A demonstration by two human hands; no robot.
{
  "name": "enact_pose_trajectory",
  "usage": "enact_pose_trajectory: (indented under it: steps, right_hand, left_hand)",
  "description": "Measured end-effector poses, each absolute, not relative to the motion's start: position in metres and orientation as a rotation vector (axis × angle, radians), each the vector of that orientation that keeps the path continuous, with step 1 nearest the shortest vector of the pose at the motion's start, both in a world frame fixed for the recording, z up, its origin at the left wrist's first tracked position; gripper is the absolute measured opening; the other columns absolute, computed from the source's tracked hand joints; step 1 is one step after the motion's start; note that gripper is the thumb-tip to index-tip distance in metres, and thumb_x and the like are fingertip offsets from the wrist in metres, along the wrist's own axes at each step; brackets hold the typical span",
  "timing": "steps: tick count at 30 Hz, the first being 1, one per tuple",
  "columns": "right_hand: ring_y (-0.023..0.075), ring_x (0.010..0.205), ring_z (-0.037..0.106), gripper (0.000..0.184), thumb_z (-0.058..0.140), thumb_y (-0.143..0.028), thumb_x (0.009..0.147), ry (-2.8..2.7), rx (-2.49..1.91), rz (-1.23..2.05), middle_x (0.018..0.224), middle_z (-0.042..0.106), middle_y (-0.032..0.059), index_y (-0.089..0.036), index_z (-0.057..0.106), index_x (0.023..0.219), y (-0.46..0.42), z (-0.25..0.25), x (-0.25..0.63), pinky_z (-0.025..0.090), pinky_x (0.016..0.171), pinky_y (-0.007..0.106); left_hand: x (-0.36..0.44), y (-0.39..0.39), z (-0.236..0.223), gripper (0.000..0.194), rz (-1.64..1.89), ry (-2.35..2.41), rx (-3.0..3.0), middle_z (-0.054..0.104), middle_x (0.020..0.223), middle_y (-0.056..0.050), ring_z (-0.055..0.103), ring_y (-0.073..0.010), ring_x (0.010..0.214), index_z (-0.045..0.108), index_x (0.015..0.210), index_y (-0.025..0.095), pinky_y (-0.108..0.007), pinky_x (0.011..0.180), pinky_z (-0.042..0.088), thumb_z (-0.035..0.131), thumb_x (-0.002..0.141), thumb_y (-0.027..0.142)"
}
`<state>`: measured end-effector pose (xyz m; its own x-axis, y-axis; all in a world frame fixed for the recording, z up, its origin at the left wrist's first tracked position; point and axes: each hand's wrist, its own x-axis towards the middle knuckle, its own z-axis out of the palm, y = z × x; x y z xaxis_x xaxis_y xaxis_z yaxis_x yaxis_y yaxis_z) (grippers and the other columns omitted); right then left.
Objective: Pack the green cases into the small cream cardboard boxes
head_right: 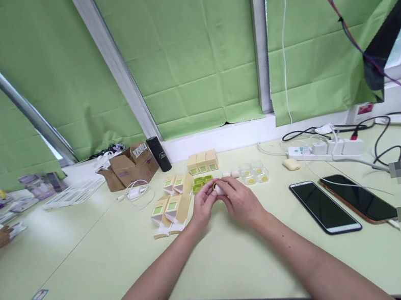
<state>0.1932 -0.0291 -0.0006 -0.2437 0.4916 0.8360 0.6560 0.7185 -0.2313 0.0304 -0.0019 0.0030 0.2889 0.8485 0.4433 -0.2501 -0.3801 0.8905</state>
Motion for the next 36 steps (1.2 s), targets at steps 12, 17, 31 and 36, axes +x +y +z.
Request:
enact_pose_trajectory:
  steps: [12, 17, 31, 36]
  right_hand:
    - [0.0296, 0.121, 0.066, 0.044, 0.055, -0.01, 0.096, -1.871, -0.883, -0.204, 0.13, 0.067, 0.0147, -0.023, 0.058, 0.138, -0.023, -0.012, 0.193, 0.062, 0.1, 0.051]
    - [0.0292, 0.119, 0.067, 0.042, 0.056, -0.01, 0.096, -1.868, -0.878, -0.199, 0.13, 0.067, 0.0145, -0.022, 0.059, 0.136, -0.025, -0.011, 0.192, 0.063, 0.098, 0.05]
    - [0.0291, 0.115, 0.069, 0.041, 0.054, -0.011, 0.097, -1.862, -0.879, -0.22, 0.126, 0.068, 0.015, -0.023, 0.06, 0.136, -0.025, -0.009, 0.191, 0.065, 0.093, 0.048]
    - [0.0287, 0.114, 0.069, 0.039, 0.054, -0.011, 0.097, -1.862, -0.881, -0.207, 0.125, 0.068, 0.0143, -0.023, 0.061, 0.134, -0.025, -0.008, 0.191, 0.065, 0.092, 0.047]
  left_hand:
    - [0.034, -0.005, 0.005, 0.051, 1.283, 0.631, 1.497, 0.071, 0.128, -0.016, 0.068, -0.0261, 0.119, 0.067, 0.126, 0.015, -0.041, 0.106, 0.055, 0.083, 0.084, 0.04]
    - [0.034, -0.006, 0.006, 0.049, 1.287, 0.638, 1.493, 0.072, 0.124, -0.016, 0.069, -0.0255, 0.117, 0.067, 0.124, 0.015, -0.041, 0.105, 0.056, 0.083, 0.084, 0.038]
    - [0.034, -0.006, 0.005, 0.045, 1.297, 0.625, 1.494, 0.073, 0.125, -0.015, 0.071, -0.0259, 0.117, 0.067, 0.122, 0.016, -0.041, 0.104, 0.057, 0.082, 0.085, 0.037]
    - [0.035, -0.005, 0.004, 0.047, 1.299, 0.635, 1.477, 0.073, 0.124, -0.015, 0.072, -0.0254, 0.114, 0.067, 0.122, 0.016, -0.042, 0.104, 0.057, 0.083, 0.084, 0.036]
